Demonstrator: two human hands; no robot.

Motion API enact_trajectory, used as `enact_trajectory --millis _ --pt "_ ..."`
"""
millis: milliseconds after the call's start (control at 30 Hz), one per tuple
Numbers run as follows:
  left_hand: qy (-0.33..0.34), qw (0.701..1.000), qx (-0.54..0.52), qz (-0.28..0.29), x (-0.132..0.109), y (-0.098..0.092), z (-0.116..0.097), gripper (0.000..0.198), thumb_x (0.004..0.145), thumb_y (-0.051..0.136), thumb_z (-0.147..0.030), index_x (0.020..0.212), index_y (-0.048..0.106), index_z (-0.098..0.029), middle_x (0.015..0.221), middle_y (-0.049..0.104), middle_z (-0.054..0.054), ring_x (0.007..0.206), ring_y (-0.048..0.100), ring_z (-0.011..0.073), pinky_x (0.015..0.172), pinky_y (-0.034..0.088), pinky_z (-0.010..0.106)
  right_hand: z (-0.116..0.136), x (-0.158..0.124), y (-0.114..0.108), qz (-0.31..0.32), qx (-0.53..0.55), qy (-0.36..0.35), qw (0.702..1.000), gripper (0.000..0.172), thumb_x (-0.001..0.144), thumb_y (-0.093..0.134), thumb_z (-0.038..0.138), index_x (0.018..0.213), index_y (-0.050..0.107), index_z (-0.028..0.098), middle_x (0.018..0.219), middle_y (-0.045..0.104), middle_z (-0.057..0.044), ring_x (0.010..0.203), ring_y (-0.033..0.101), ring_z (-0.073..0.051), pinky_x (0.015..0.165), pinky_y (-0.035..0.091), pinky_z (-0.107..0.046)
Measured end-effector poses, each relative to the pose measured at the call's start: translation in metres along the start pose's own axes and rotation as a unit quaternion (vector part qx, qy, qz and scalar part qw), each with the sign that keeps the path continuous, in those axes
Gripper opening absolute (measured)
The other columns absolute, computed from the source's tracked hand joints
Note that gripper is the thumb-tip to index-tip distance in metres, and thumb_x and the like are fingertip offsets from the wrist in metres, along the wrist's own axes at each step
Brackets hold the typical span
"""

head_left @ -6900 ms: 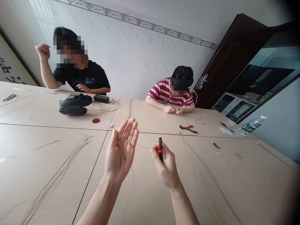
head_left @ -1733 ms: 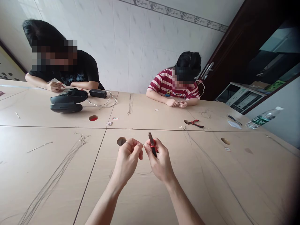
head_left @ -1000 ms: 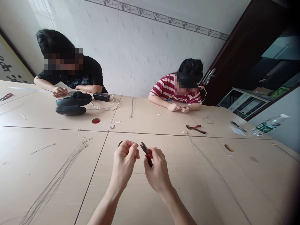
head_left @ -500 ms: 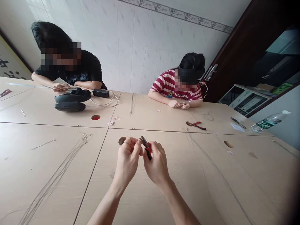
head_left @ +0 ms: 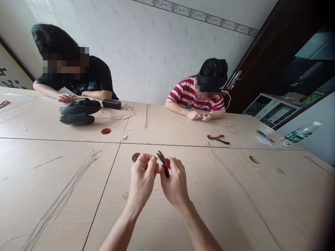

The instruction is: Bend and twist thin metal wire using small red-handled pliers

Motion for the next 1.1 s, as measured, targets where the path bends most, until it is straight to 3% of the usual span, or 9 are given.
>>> enact_trajectory --millis 300,467,833,1100 --pt "-0.017 0.997 -0.048 -0.050 0.000 -0.010 -0.006 0.020 0.087 0.059 -0.030 0.075 0.046 -0.020 0.054 0.050 -0.007 0.046 0.033 0.0049 0.045 0.030 0.016 -0.003 0.000 -0.012 -0.043 0.015 0.011 0.999 0.005 0.090 0.048 0.017 0.089 0.051 0.021 0.082 0.060 -0.003 0.080 0.055 -0.022 0.074 0.044 -0.036" --pt "0.001 0.996 -0.063 -0.060 0.000 -0.014 -0.009 0.021 0.088 0.058 -0.034 0.077 0.046 -0.020 0.054 0.050 -0.007 0.048 0.037 0.0057 0.045 0.032 0.015 0.004 -0.005 -0.002 0.000 0.010 -0.002 1.000 0.010 0.087 0.047 0.013 0.088 0.052 0.022 0.082 0.061 -0.003 0.079 0.054 -0.022 0.073 0.045 -0.035" --pt "0.043 0.997 -0.060 -0.021 -0.002 -0.002 -0.010 0.023 0.092 0.055 -0.036 0.079 0.046 -0.019 0.054 0.052 -0.007 0.045 0.040 0.0047 0.044 0.033 0.015 0.008 -0.004 0.006 0.025 0.003 0.006 1.000 0.023 0.075 0.046 0.000 0.082 0.050 0.021 0.081 0.061 -0.002 0.080 0.052 -0.022 0.072 0.042 -0.033" --pt "0.042 0.998 -0.041 -0.029 -0.004 0.001 -0.011 0.022 0.094 0.052 -0.035 0.080 0.045 -0.020 0.054 0.055 -0.007 0.043 0.044 0.0057 0.043 0.036 0.016 0.008 -0.001 0.000 -0.001 -0.009 0.017 1.000 0.017 0.080 0.047 0.004 0.082 0.052 0.020 0.081 0.062 -0.004 0.079 0.054 -0.023 0.072 0.041 -0.034"
Point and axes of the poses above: each hand's wrist, its own x-axis towards the middle knuckle, its own y-axis out of the palm, z = x × y, the point moved 10 cm from there along x, towards the middle knuckle
